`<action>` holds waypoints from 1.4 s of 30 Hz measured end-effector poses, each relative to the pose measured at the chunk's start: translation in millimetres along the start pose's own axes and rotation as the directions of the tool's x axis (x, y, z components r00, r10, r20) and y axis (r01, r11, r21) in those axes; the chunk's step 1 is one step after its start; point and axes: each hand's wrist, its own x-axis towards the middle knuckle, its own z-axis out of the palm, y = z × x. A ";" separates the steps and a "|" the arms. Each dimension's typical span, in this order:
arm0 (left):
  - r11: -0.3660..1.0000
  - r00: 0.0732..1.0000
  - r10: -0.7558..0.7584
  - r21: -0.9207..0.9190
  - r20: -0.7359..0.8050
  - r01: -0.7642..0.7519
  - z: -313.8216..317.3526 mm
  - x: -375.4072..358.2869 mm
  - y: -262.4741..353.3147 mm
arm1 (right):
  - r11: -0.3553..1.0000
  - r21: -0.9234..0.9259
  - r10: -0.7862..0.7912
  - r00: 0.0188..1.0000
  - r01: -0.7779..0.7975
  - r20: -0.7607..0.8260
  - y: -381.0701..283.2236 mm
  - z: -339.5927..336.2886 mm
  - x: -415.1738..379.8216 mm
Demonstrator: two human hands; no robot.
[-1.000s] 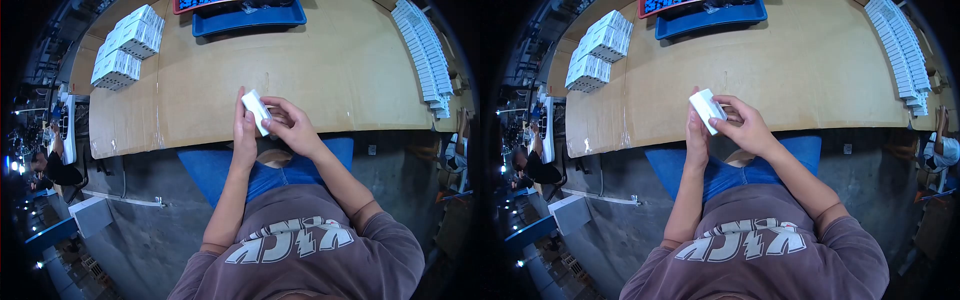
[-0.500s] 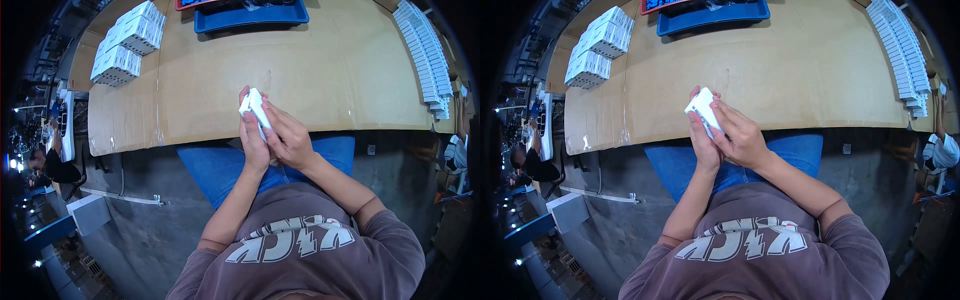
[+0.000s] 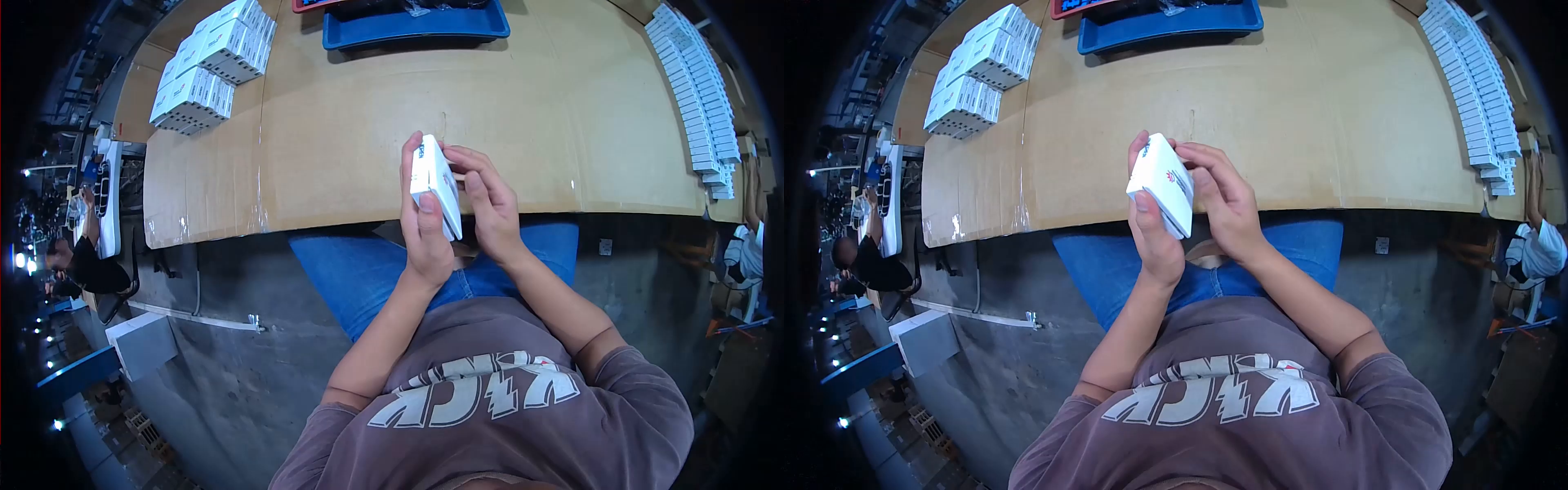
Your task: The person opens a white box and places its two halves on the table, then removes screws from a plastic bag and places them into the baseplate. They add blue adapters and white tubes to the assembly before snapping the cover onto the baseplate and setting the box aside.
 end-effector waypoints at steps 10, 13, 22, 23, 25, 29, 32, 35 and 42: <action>0.990 0.991 0.109 0.085 0.072 -0.115 5.0 -5.4 -5.7 | 0.367 0.709 0.492 0.772 -0.603 0.402 17.4 -13.9 -4.2; 0.984 0.986 0.137 0.104 0.095 -0.147 6.3 -6.5 -9.9 | 0.364 0.723 0.464 0.787 -0.588 0.406 20.8 -12.6 -4.8; 0.884 0.971 0.212 0.403 0.111 -0.238 -16.1 2.1 -17.3 | 0.671 0.462 0.577 0.800 -0.580 0.164 1.5 -11.0 5.4; 0.883 0.974 0.198 0.413 0.105 -0.224 -16.5 3.5 -18.6 | 0.687 0.454 0.577 0.806 -0.567 0.134 -11.8 -8.5 7.3; 0.880 0.981 0.173 0.433 0.093 -0.196 -17.0 4.7 -19.8 | 0.693 0.411 0.598 0.791 -0.592 0.130 -29.0 -1.6 6.8; 0.843 0.987 0.158 0.516 0.033 -0.152 -17.3 4.8 -25.8 | 0.817 0.242 0.527 0.848 -0.523 0.051 -26.6 18.0 -2.9; 0.778 0.957 0.289 0.583 0.000 -0.235 -17.4 7.0 -27.0 | 0.835 0.241 0.494 0.867 -0.495 0.065 -29.6 25.6 -6.9; 0.774 0.929 0.369 0.562 -0.028 -0.290 -22.4 7.2 -30.4 | 0.879 0.207 0.415 0.903 -0.429 0.112 -21.1 26.8 -13.2; 0.814 0.926 0.371 0.506 -0.075 -0.285 -23.3 1.5 -29.7 | 0.949 0.129 0.267 0.952 -0.287 0.152 -20.6 24.5 -18.9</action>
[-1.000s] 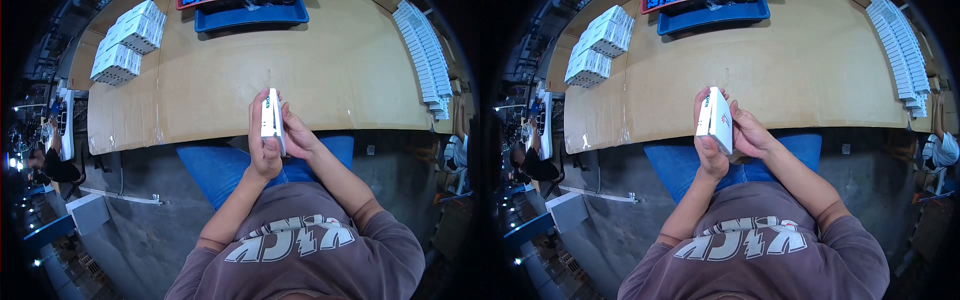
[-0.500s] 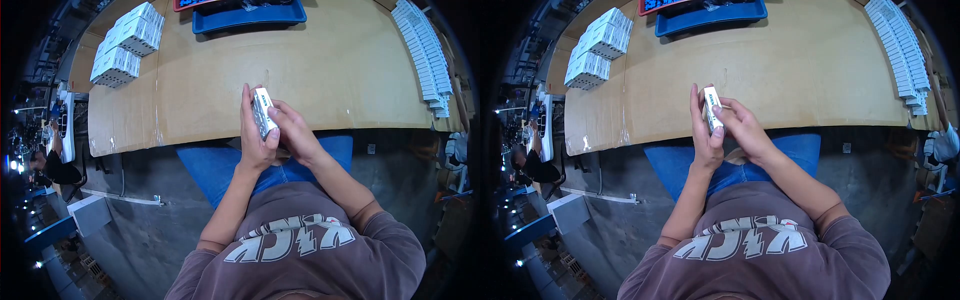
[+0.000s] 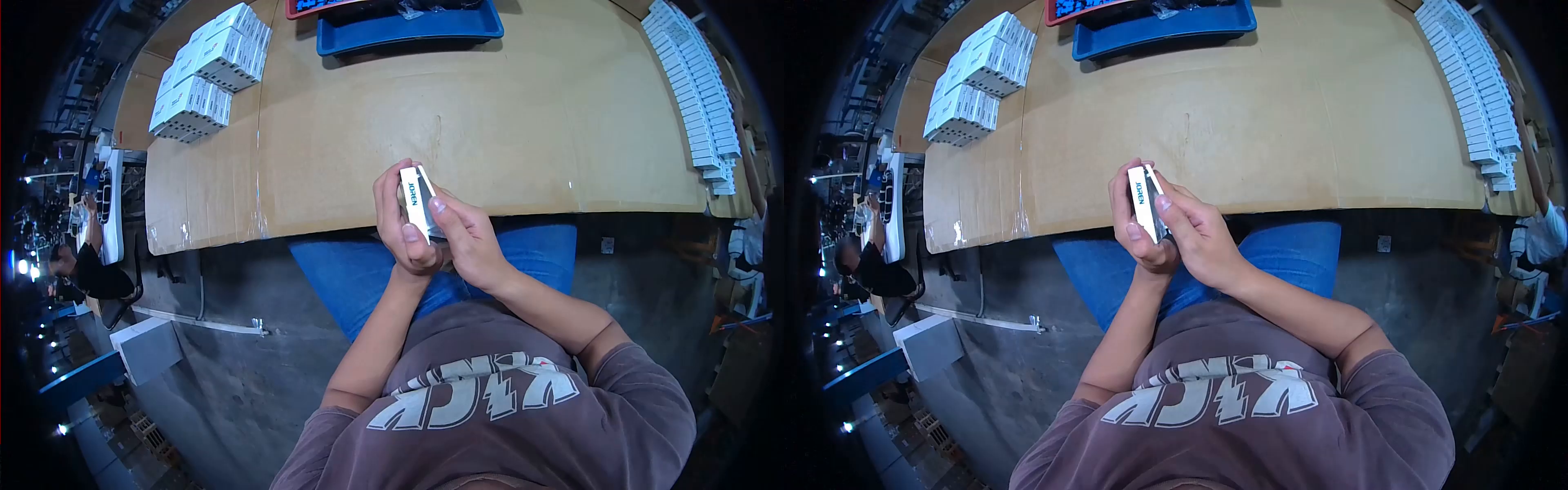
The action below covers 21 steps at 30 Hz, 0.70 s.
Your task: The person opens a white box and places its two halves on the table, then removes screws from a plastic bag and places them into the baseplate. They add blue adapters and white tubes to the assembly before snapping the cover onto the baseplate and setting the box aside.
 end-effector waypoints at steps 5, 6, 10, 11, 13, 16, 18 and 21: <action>1.000 0.998 0.000 0.030 0.056 -0.002 2.3 4.0 1.4 | 0.996 0.012 0.083 0.996 -0.083 -0.016 0.1 -4.2 5.8; 0.999 0.999 0.019 0.042 0.051 -0.021 4.2 4.9 -0.2 | 0.994 0.045 0.102 0.995 -0.103 0.017 -4.2 -8.0 8.7; 0.994 0.986 -0.090 0.070 0.139 0.081 -4.7 5.0 -2.3 | 0.986 -0.012 0.164 0.979 -0.164 0.121 -5.5 -31.4 12.1; 0.972 0.971 -0.209 -0.087 0.114 0.219 -3.8 5.1 1.0 | 0.978 -0.201 0.079 0.985 -0.048 0.151 -6.6 -37.5 11.1; 0.804 0.891 -0.438 -0.391 0.119 0.448 -1.4 11.4 15.1 | 0.822 -0.533 -0.066 0.964 0.199 0.259 -18.9 -41.5 11.6; 0.575 0.717 -0.648 -0.452 0.258 0.682 -5.8 18.3 27.2 | 0.603 -0.701 -0.244 0.924 0.381 0.293 -20.8 -47.3 14.4; 0.452 0.625 -0.696 -0.461 0.353 0.764 -6.5 15.6 30.2 | 0.516 -0.693 -0.349 0.862 0.504 0.367 -15.9 -53.3 21.9; 0.259 0.488 -0.698 -0.451 0.523 0.854 -10.0 12.4 37.9 | 0.408 -0.697 -0.344 0.806 0.590 0.482 -25.3 -58.5 26.8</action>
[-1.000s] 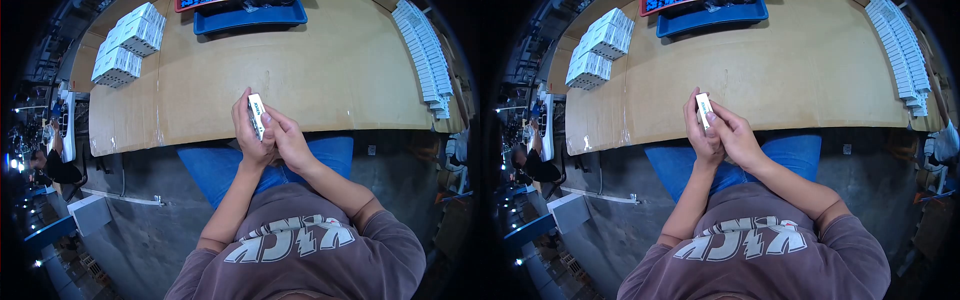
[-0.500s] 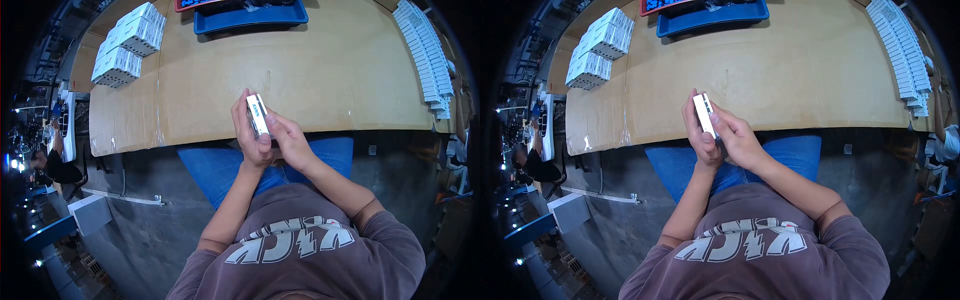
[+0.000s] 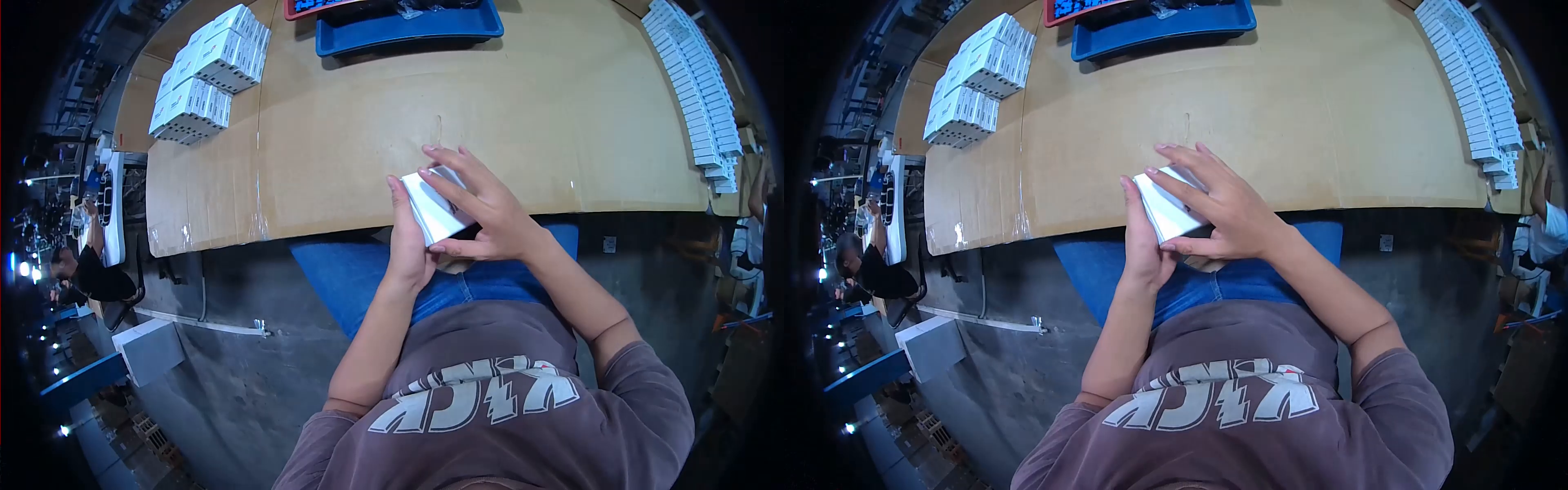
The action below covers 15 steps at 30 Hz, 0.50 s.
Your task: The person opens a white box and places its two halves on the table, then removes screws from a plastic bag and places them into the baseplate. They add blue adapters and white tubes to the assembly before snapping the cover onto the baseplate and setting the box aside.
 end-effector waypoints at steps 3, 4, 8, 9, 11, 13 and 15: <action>0.995 0.999 -0.052 -0.091 -0.012 0.051 5.4 -2.6 -3.5 | 0.994 0.005 -0.112 0.991 0.112 0.067 5.5 4.8 2.3; 0.991 0.998 -0.056 -0.118 0.004 0.056 5.4 -3.6 -4.9 | 0.991 0.008 -0.130 0.990 0.130 0.051 6.7 5.7 1.9; 0.998 0.999 -0.035 -0.049 -0.011 0.035 -0.3 -2.2 -5.0 | 0.979 0.115 -0.162 0.983 0.171 -0.083 11.4 16.1 1.3; 0.995 0.998 -0.051 -0.087 -0.049 0.046 -0.9 -1.2 -4.4 | 0.972 0.163 -0.151 0.979 0.172 -0.135 12.9 20.3 -0.5; 0.984 0.989 -0.091 -0.163 -0.118 0.071 -2.1 3.3 -5.4 | 0.875 0.482 0.113 0.945 0.052 -0.306 15.0 34.1 -6.6; 0.975 0.999 -0.033 -0.218 0.019 0.036 -12.7 11.2 -9.2 | 0.756 0.654 0.315 0.864 0.021 -0.392 13.3 29.0 1.1; 0.972 0.997 0.058 -0.231 0.051 -0.044 -16.8 16.2 -4.6 | 0.712 0.702 0.423 0.776 0.034 -0.467 19.2 10.7 18.4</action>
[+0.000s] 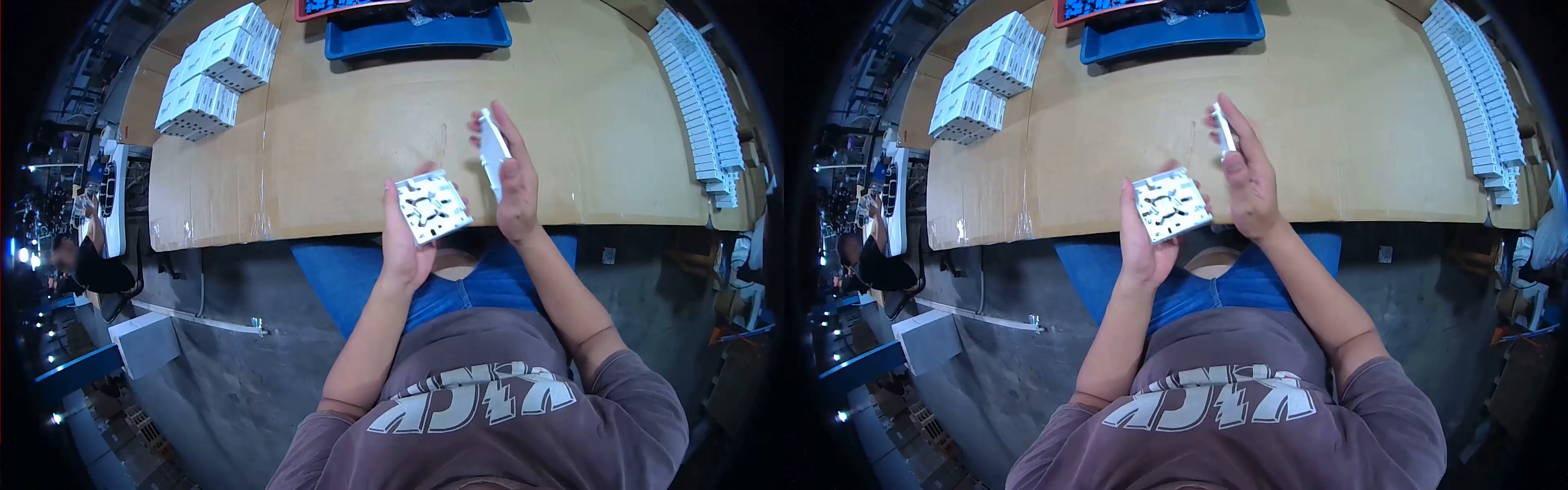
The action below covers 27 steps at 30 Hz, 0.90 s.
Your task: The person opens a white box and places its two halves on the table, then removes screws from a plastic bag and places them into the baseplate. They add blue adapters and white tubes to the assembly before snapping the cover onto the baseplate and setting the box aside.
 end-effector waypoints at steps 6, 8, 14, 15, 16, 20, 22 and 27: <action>0.710 0.862 0.508 0.564 0.006 -0.422 -18.5 39.1 10.7 | 0.804 -0.577 -0.089 0.988 0.146 0.127 23.7 -27.5 25.1; 0.478 0.799 0.590 0.747 0.116 -0.462 -22.2 37.7 17.3 | 0.735 -0.648 -0.047 0.968 0.202 0.248 27.1 -37.8 25.2; -0.196 0.709 0.646 0.959 0.284 -0.205 -54.3 1.9 36.8 | 0.603 -0.736 0.265 0.793 0.308 0.549 -4.0 -58.5 -0.4; -0.306 0.729 0.603 0.938 0.323 -0.162 -56.1 -7.1 41.1 | 0.585 -0.737 0.247 0.792 0.337 0.558 -6.9 -59.5 -4.7; -0.322 0.782 0.522 0.927 0.341 -0.189 -59.9 -13.8 43.0 | 0.567 -0.738 0.231 0.790 0.364 0.568 -9.5 -60.3 -9.3; -0.409 0.926 0.205 0.888 0.316 -0.212 -50.5 -26.3 41.2 | 0.544 -0.747 0.236 0.785 0.382 0.573 -9.7 -62.3 -18.5; -0.451 0.929 0.183 0.867 0.321 -0.211 -45.4 -14.2 38.8 | 0.537 -0.751 0.229 0.790 0.384 0.568 -2.0 -62.7 -11.1; -0.472 0.898 0.258 0.857 0.356 -0.205 -36.9 46.5 43.1 | 0.501 -0.812 0.169 0.887 0.298 0.430 39.3 -49.6 44.5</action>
